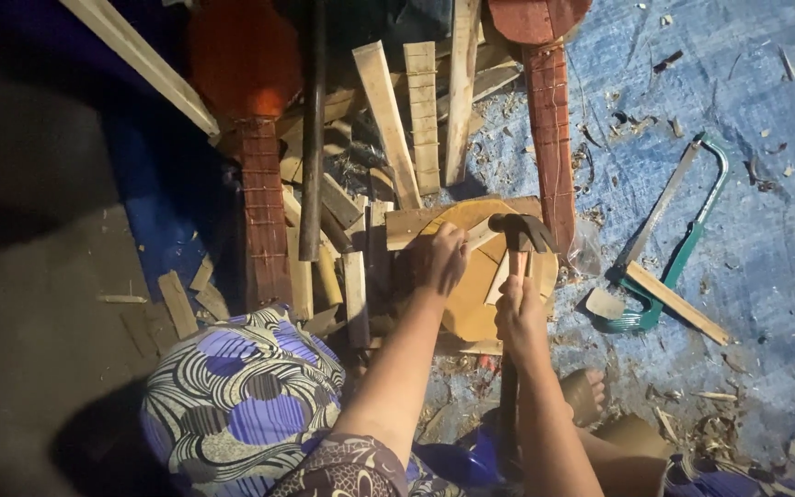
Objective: The person is hammering small wooden slats onto a circular wooden base to assemble a component, likely for a stringed instrument.
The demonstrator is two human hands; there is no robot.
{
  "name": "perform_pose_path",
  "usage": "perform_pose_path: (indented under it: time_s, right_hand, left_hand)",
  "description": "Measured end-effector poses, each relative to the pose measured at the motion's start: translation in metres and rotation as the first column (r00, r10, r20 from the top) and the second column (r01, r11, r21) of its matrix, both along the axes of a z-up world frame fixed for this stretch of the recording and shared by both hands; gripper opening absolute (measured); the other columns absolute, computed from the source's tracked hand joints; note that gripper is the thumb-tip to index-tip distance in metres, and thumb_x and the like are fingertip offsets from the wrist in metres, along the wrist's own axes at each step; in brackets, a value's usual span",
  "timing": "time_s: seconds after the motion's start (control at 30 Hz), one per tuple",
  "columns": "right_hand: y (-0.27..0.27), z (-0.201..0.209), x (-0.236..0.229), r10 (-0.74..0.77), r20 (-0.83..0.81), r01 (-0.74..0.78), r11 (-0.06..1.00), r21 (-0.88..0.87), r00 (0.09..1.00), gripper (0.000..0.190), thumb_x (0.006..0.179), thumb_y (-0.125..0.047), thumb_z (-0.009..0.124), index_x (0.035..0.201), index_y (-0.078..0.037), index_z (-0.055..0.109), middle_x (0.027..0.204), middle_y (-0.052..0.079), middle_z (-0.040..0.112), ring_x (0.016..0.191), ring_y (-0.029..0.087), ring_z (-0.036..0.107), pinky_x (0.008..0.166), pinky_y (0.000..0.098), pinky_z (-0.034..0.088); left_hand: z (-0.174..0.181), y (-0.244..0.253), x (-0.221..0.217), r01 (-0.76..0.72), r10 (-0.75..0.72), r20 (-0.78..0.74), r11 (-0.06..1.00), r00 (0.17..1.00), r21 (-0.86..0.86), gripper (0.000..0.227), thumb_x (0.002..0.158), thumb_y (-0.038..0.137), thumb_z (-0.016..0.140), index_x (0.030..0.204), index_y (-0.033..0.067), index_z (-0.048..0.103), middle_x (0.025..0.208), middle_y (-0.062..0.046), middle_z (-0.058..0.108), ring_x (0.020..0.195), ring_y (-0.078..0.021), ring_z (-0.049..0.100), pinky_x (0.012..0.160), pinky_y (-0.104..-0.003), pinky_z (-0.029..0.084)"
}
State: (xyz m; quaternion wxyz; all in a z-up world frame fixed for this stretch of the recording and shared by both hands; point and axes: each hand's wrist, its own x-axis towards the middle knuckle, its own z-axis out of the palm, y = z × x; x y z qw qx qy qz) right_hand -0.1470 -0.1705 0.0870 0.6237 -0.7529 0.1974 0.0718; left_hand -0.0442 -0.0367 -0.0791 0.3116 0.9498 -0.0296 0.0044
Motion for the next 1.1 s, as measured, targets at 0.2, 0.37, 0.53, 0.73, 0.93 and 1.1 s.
perform_pose_path:
  time_s: [0.2, 0.37, 0.53, 0.73, 0.93, 1.1]
  right_hand:
    - [0.0, -0.005, -0.001, 0.01, -0.022, -0.011, 0.999, -0.051, 1.0, 0.038, 0.111, -0.037, 0.039, 0.099, -0.004, 0.055, 0.053, 0.001, 0.047, 0.038, 0.013, 0.048, 0.033, 0.0264, 0.042]
    - [0.008, 0.007, 0.0, 0.026, -0.063, -0.027, 1.0, -0.015, 0.998, 0.04, 0.11, -0.038, 0.039, 0.098, -0.003, 0.055, 0.056, -0.001, 0.046, 0.041, 0.011, 0.048, 0.034, 0.0254, 0.042]
    - [0.009, -0.005, -0.001, 0.063, -0.09, -0.071, 0.993, -0.097, 0.994, 0.037, 0.108, -0.04, 0.044, 0.092, -0.008, 0.053, 0.052, 0.0, 0.049, 0.037, 0.012, 0.05, 0.031, 0.0242, 0.041]
    - [0.014, -0.016, -0.003, 0.069, -0.054, -0.08, 0.971, -0.224, 0.996, 0.033, 0.108, -0.035, 0.047, 0.089, -0.009, 0.054, 0.054, 0.002, 0.051, 0.044, 0.016, 0.051, 0.039, 0.0283, 0.041]
    - [0.025, -0.04, -0.001, 0.178, -0.324, -0.325, 0.811, -0.487, 0.929, 0.05, 0.108, -0.054, 0.038, 0.104, -0.006, 0.053, 0.086, 0.031, 0.068, 0.094, 0.052, 0.069, 0.08, 0.0601, 0.053]
    - [0.027, -0.008, -0.003, 0.145, -0.299, -0.276, 0.843, -0.462, 0.943, 0.047, 0.108, -0.049, 0.038, 0.104, -0.005, 0.055, 0.088, 0.031, 0.067, 0.095, 0.052, 0.068, 0.081, 0.0597, 0.052]
  left_hand:
    - [0.053, 0.011, -0.008, -0.005, 0.004, -0.035, 1.0, 0.999, -0.027, 0.007, 0.091, 0.024, 0.061, 0.092, 0.0275, 0.068, 0.091, 0.006, 0.065, 0.081, -0.0249, 0.077, 0.077, -0.04, 0.063]
    - [0.077, 0.017, -0.012, -0.037, 0.032, -0.055, 0.996, 0.998, -0.085, 0.009, 0.094, 0.021, 0.061, 0.094, 0.0256, 0.068, 0.087, 0.004, 0.068, 0.083, -0.0264, 0.078, 0.076, -0.04, 0.061]
    - [0.044, 0.015, -0.009, -0.029, 0.031, 0.056, 0.999, 0.998, -0.024, 0.006, 0.09, 0.024, 0.064, 0.086, 0.0268, 0.066, 0.086, 0.005, 0.065, 0.072, -0.0276, 0.076, 0.073, -0.04, 0.062]
    - [0.053, 0.017, -0.014, -0.059, 0.06, 0.006, 0.992, 0.998, -0.107, 0.011, 0.095, 0.023, 0.058, 0.089, 0.0185, 0.066, 0.092, -0.003, 0.066, 0.08, -0.0381, 0.075, 0.077, -0.049, 0.062]
    - [0.026, 0.021, -0.008, 0.009, -0.009, 0.015, 1.0, 1.0, 0.002, 0.016, 0.095, 0.037, 0.051, 0.086, 0.029, 0.061, 0.088, 0.005, 0.061, 0.074, -0.0299, 0.075, 0.075, -0.043, 0.06]
    - [0.027, 0.017, -0.009, 0.099, -0.106, 0.039, 0.984, 0.994, 0.151, 0.012, 0.094, 0.027, 0.057, 0.083, 0.0246, 0.061, 0.089, 0.007, 0.06, 0.078, -0.026, 0.076, 0.077, -0.041, 0.059]
